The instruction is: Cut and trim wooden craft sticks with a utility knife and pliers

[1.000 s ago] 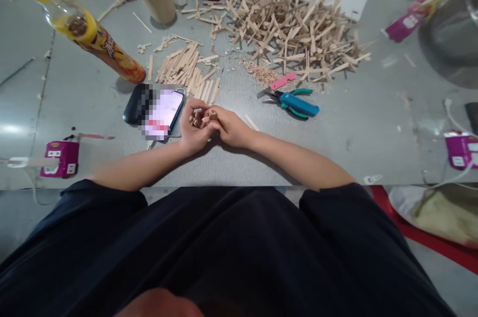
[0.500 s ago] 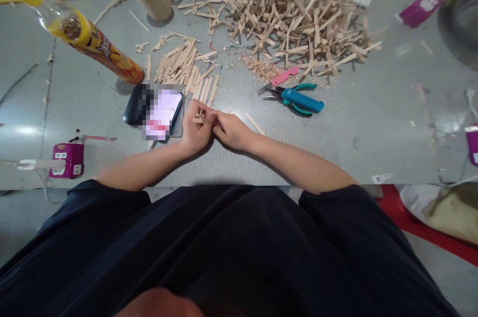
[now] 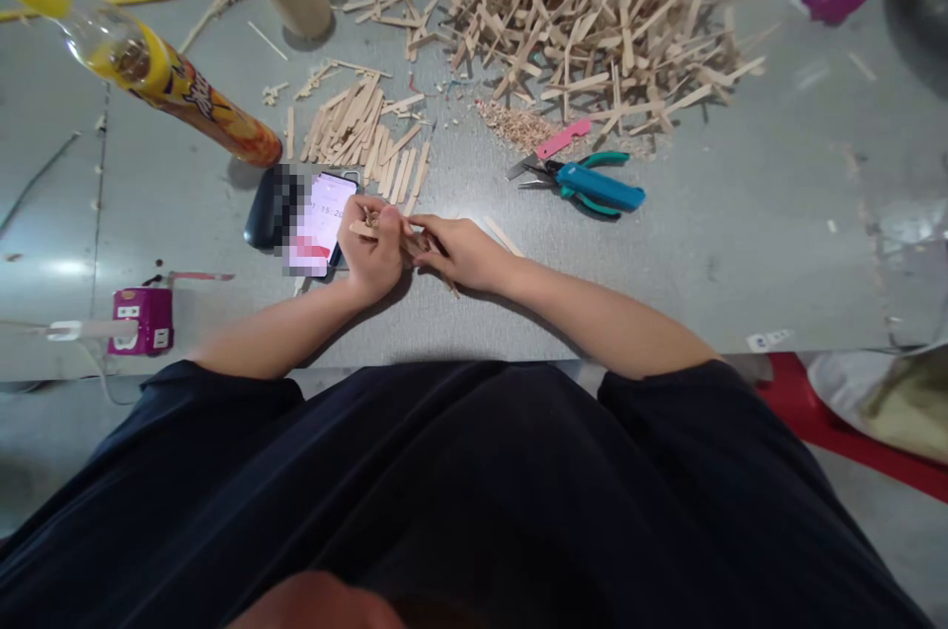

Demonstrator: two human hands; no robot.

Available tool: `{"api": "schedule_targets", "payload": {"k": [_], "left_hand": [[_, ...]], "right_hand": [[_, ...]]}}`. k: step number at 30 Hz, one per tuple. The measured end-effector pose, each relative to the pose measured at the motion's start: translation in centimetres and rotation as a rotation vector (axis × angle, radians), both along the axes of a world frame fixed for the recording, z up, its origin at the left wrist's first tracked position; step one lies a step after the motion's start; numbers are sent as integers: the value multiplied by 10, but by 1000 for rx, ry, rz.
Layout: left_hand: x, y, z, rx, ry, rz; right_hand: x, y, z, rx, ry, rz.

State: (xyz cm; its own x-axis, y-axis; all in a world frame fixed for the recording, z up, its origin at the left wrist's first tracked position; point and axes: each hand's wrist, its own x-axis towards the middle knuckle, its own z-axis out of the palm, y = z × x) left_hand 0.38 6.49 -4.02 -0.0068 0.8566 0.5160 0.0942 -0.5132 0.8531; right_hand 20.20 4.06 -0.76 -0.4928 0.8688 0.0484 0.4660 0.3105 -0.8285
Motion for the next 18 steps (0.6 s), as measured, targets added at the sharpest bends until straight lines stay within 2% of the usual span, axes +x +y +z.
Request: {"api": "schedule_targets", "payload": {"k": [4,8,12,15,18], "left_hand": [[1,4,1,-58,-75,60],[-1,2,2,-9,-22,66],[-2,-7,-7,21,13,-93],[-3,-13,-15,-47,23,-228],[-4,-15,-18,-66,59,-296]], "right_hand": [[3,1,-1,-11,4,20],[11,3,1,54,19,-33],[19,1,3,280,55,-116],[21,0,2,396,55,1],[21,-1,3,399,31,127]]}}
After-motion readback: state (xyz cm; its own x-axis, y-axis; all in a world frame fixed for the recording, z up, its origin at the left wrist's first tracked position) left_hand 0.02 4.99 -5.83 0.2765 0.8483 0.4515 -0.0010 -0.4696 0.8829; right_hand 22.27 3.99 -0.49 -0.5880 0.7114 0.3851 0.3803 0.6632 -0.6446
